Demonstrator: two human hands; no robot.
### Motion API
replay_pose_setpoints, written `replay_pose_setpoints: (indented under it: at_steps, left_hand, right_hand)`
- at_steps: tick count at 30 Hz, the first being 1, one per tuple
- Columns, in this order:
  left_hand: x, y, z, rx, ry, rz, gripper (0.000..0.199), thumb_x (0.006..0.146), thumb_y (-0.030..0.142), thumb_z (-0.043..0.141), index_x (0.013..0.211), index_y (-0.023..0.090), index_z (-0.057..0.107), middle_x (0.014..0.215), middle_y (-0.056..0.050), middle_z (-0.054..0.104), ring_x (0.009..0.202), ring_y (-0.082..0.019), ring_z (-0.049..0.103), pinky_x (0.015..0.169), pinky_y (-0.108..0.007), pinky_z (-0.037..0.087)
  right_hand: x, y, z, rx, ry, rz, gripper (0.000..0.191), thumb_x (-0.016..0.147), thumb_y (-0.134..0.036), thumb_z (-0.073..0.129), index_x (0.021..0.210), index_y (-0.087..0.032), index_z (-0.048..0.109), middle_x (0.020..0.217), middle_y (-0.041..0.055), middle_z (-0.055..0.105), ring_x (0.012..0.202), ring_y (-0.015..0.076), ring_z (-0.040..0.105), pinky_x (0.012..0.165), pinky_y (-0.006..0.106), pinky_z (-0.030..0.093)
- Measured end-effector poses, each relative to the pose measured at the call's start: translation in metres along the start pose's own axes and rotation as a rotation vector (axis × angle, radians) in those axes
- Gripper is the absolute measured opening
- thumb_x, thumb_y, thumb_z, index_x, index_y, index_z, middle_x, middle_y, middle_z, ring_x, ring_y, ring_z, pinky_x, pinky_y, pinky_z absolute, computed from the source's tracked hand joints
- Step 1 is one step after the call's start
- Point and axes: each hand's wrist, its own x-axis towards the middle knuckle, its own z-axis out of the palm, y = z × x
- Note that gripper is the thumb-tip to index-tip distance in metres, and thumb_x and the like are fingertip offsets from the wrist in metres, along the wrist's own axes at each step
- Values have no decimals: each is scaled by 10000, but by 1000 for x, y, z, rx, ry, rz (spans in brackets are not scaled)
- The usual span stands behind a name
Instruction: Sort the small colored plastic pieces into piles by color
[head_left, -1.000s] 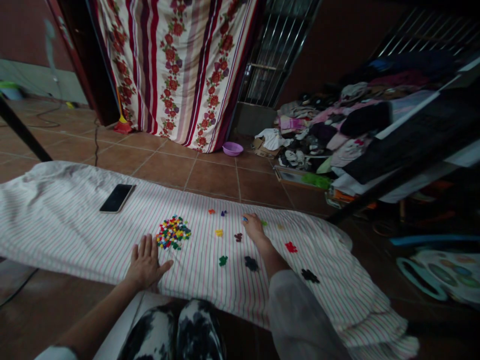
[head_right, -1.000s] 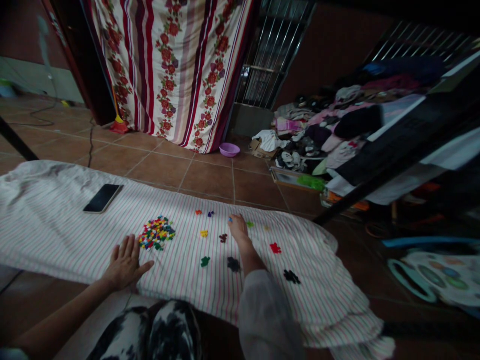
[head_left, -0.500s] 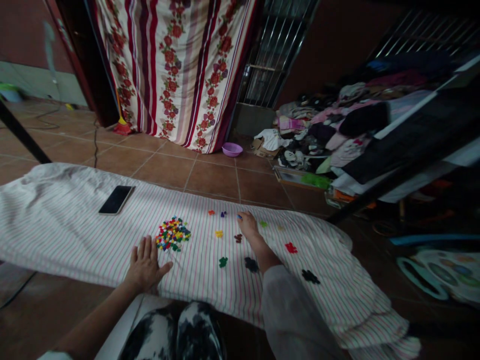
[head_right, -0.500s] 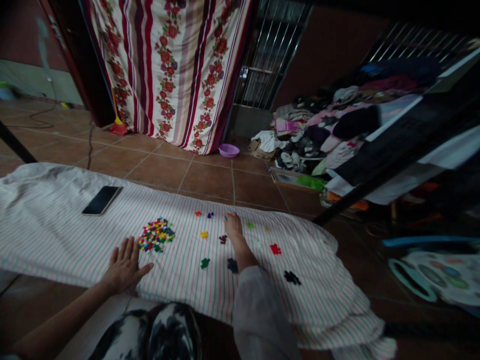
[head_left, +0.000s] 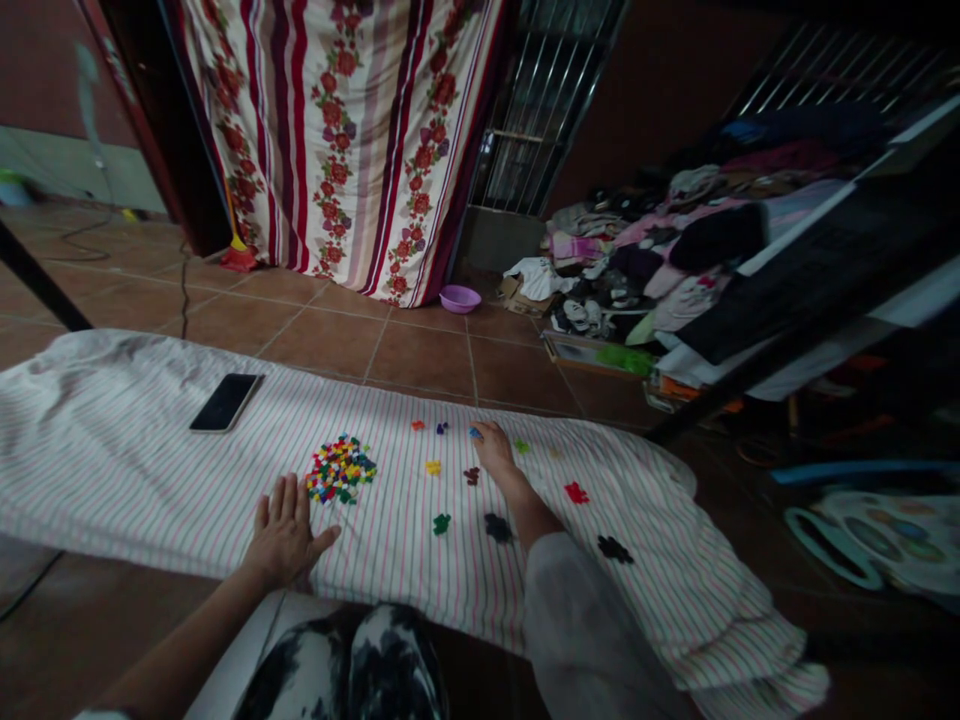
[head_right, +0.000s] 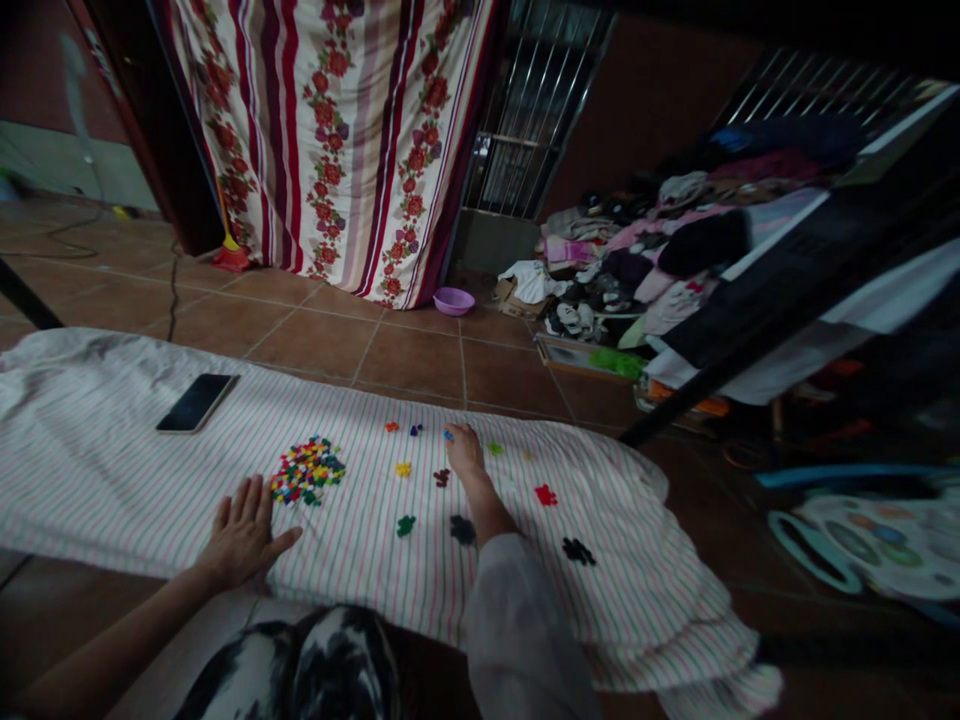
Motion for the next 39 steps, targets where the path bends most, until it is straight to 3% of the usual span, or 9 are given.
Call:
replay_pose_setpoints:
  at_steps: [5, 10, 16, 21, 27, 32, 39]
  left_hand:
    - [0, -1, 3, 2, 19, 11, 1038, 721, 743, 269, 1415, -29, 239, 1509, -244, 152, 1419, -364, 92, 1111, -553, 131]
    - [-1, 1, -1, 10, 6, 2, 1040, 729, 738, 262, 1419, -38, 212, 1514, -246, 147, 1421, -361, 85, 1115, -540, 128]
    - [0, 1, -2, 1, -5, -3, 1048, 717, 742, 270, 1421, -33, 211, 1513, -243, 165, 1420, -362, 98, 1113, -543, 136]
    - [0, 1, -1, 18, -16, -14, 1044, 721, 737, 259, 1425, -31, 189, 1519, -232, 146, 1423, -351, 87, 1119, -533, 126]
    - [1, -1, 4, 11, -8, -9, 1045, 717, 740, 267, 1423, -28, 204, 1518, -233, 156, 1424, -353, 86, 1114, -543, 128]
    - [2, -3, 7, 1, 41, 11, 1048, 713, 745, 257, 1417, -31, 230, 1509, -244, 180, 1418, -366, 113, 1098, -561, 150]
    - [1, -2, 5, 1, 14, 1, 1053, 714, 745, 259, 1419, -36, 218, 1512, -246, 165, 1419, -365, 105, 1108, -548, 129]
  right_hand:
    - [-4, 10, -10, 33, 60, 13, 362, 825, -110, 496, 1152, -170, 640, 1086, 75, 640, 934, 147, 595, 874, 229, 424]
    - [-17, 50, -28, -68, 122, 132, 342, 830, -136, 494, 1136, -160, 645, 1085, 90, 646, 989, 171, 592, 903, 253, 412]
    - [-26, 84, -40, -130, 27, 197, 352, 816, -216, 560, 1154, -156, 636, 1070, 108, 660, 983, 186, 601, 860, 254, 419]
    - [-21, 85, -36, -135, 7, 186, 305, 792, -212, 573, 1078, -221, 679, 1003, 64, 682, 957, 185, 605, 850, 254, 416]
    - [-17, 80, -28, -114, 42, 130, 325, 797, -156, 551, 1091, -208, 680, 1033, 63, 678, 962, 170, 601, 865, 229, 409]
    - [-11, 66, -26, -88, 16, 85, 268, 817, -138, 542, 1028, -187, 699, 1011, 73, 677, 961, 164, 600, 857, 226, 411]
    - [-5, 48, -21, -130, -2, 100, 256, 839, -127, 524, 1007, -174, 712, 1012, 88, 675, 945, 163, 613, 849, 223, 419]
